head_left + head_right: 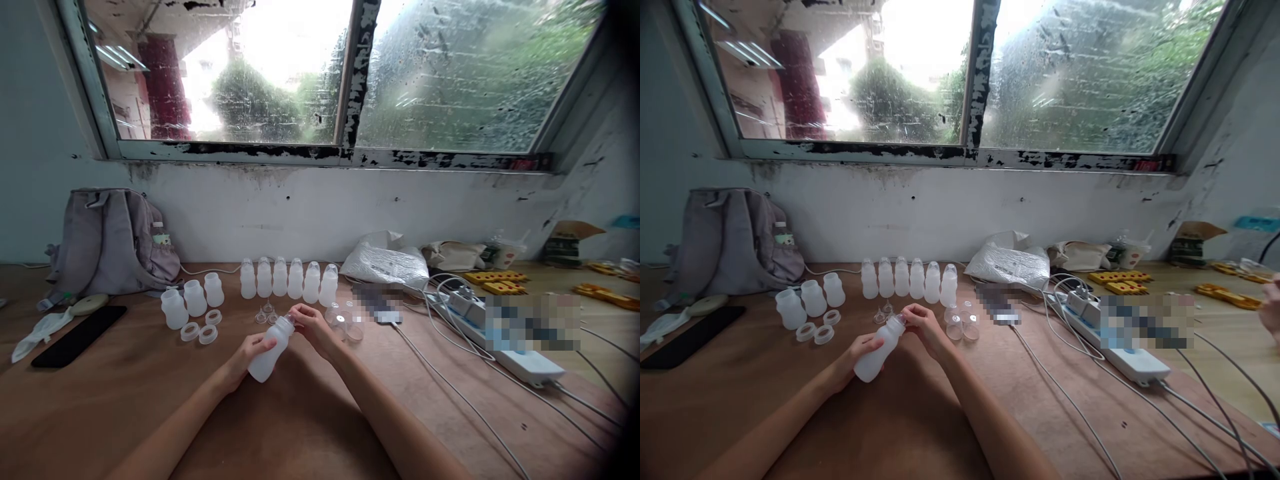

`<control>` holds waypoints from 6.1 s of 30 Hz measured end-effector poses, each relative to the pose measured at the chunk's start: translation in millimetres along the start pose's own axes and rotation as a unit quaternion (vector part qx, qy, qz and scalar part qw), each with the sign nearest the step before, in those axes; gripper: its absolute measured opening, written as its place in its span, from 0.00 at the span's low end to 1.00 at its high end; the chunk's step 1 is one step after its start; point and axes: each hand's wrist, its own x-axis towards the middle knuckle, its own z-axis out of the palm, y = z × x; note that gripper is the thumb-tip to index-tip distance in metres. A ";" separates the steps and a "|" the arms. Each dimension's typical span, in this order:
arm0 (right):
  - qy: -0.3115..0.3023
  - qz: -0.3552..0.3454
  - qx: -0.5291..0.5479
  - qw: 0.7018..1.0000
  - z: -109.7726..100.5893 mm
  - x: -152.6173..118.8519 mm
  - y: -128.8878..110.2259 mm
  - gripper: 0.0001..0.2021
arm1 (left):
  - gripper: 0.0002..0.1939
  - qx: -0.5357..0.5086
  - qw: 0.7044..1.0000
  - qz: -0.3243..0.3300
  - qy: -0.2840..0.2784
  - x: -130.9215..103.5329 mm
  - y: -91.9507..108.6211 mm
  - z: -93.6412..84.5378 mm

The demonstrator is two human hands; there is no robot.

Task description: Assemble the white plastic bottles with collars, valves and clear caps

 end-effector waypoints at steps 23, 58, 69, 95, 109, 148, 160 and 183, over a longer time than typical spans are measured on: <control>0.080 -0.057 -0.130 0.987 17.2 -1.0 16.1 0.14 | 0.24 0.413 0.861 0.251 0.156 4.3 -8.1 -8.3; 0.245 0.039 -0.763 0.597 -49.0 -6.6 -42.7 0.08 | 0.21 0.286 0.909 0.209 0.220 17.2 -19.9 -11.3; 0.186 -0.091 -0.514 0.833 -47.3 7.7 -33.2 0.08 | 0.21 0.209 0.934 0.203 0.206 18.4 -21.2 -13.5; 0.059 -0.088 -0.266 0.958 -10.0 0.9 -18.4 0.13 | 0.20 0.193 0.950 0.187 0.158 6.7 -10.6 -3.3; 0.163 -0.149 -0.173 0.960 13.7 -9.0 21.8 0.11 | 0.16 0.207 0.948 0.197 0.136 4.3 -13.5 -4.9; 0.192 -0.168 -0.200 0.946 32.9 -19.5 35.2 0.11 | 0.18 0.173 0.968 0.174 0.051 -1.7 -3.5 -6.2; 0.004 0.104 -0.047 0.994 11.8 -7.2 10.7 0.20 | 0.21 0.315 0.938 0.146 -0.006 -2.7 5.5 -23.6; -0.060 0.177 -0.019 0.982 4.2 -7.3 10.3 0.13 | 0.20 0.392 0.892 0.225 -0.030 -6.0 3.0 -11.4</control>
